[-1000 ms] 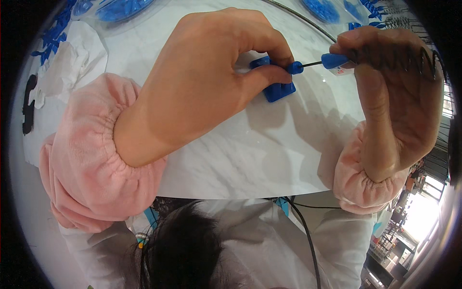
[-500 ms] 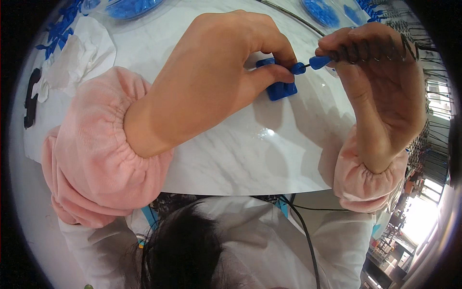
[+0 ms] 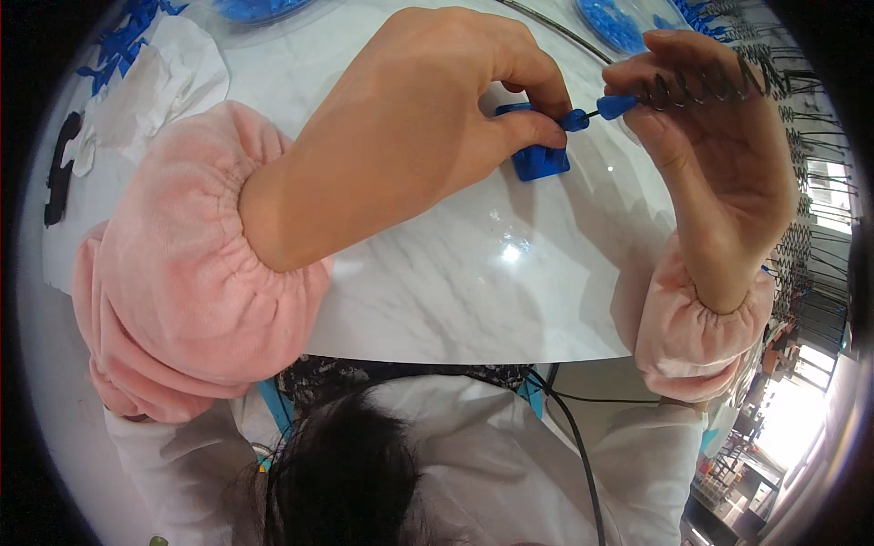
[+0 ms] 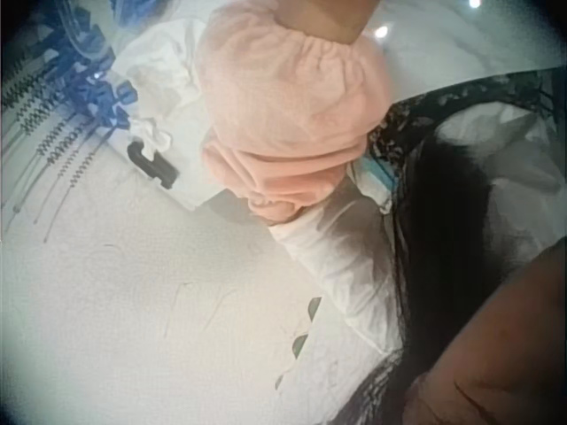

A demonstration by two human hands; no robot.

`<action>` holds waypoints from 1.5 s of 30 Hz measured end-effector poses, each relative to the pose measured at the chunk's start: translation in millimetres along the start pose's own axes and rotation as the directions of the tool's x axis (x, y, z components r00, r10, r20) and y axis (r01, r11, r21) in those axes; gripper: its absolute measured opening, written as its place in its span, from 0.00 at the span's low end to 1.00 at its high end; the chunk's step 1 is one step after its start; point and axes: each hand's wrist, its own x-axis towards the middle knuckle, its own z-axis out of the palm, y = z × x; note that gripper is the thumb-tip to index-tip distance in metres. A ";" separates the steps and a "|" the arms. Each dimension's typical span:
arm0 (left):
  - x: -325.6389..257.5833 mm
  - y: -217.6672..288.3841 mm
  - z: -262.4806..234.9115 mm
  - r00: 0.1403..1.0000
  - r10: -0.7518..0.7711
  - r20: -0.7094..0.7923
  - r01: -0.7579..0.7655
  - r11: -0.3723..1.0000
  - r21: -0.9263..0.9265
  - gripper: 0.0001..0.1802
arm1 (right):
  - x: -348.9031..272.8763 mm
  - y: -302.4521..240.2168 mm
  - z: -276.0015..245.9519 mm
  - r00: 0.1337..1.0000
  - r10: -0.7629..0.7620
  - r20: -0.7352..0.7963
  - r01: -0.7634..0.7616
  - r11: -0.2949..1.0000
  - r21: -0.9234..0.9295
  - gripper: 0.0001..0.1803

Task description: The person assembles a device component by fitting plastic pieces together, driving a screw with a screwdriver, applying adhesive from a bottle, and inserting a coiled wire attachment.

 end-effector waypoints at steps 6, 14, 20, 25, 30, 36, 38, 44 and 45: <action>3.2 3.7 -4.6 0.998 0.057 -0.014 -0.058 0.997 -0.043 0.08 | 2.8 -2.4 -6.9 1.000 -0.002 -0.024 0.002 1.000 -0.002 0.21; 2.9 -0.7 -3.4 0.999 -0.041 -0.015 0.040 0.998 -0.054 0.09 | 6.5 9.1 -3.4 1.000 0.003 -0.011 -0.004 0.994 -0.105 0.20; 7.4 -16.9 2.4 0.748 0.626 -0.219 -0.638 0.770 0.023 0.08 | 3.9 14.2 7.1 0.991 -0.129 -0.023 0.126 0.986 -0.107 0.33; 3.4 -1.9 -4.6 1.000 0.023 -0.013 -0.024 0.998 -0.053 0.08 | 5.2 7.6 9.0 0.993 -0.002 -0.116 0.002 1.000 0.000 0.22; 3.9 -3.6 -8.2 0.999 0.044 -0.003 -0.044 0.998 -0.051 0.08 | 11.5 2.6 8.4 0.999 0.020 -0.050 -0.027 0.992 -0.122 0.22; 7.8 5.7 -10.5 0.996 0.089 -0.024 -0.090 0.994 -0.059 0.07 | 10.6 29.6 -4.5 0.994 -0.111 0.017 0.111 0.994 0.009 0.21; 7.3 4.9 -12.1 0.996 0.083 -0.011 -0.084 0.996 -0.039 0.07 | 14.5 26.1 0.5 0.970 -0.224 0.090 0.215 0.972 0.099 0.21; 8.6 4.9 -13.8 0.999 0.054 -0.005 -0.054 0.997 -0.046 0.07 | 11.3 15.9 9.8 0.991 0.086 -0.100 -0.082 0.995 0.049 0.25; 9.1 5.9 -14.6 0.998 0.056 -0.006 -0.056 0.998 -0.041 0.07 | 12.4 19.9 8.7 0.998 -0.042 -0.051 0.042 0.999 -0.001 0.26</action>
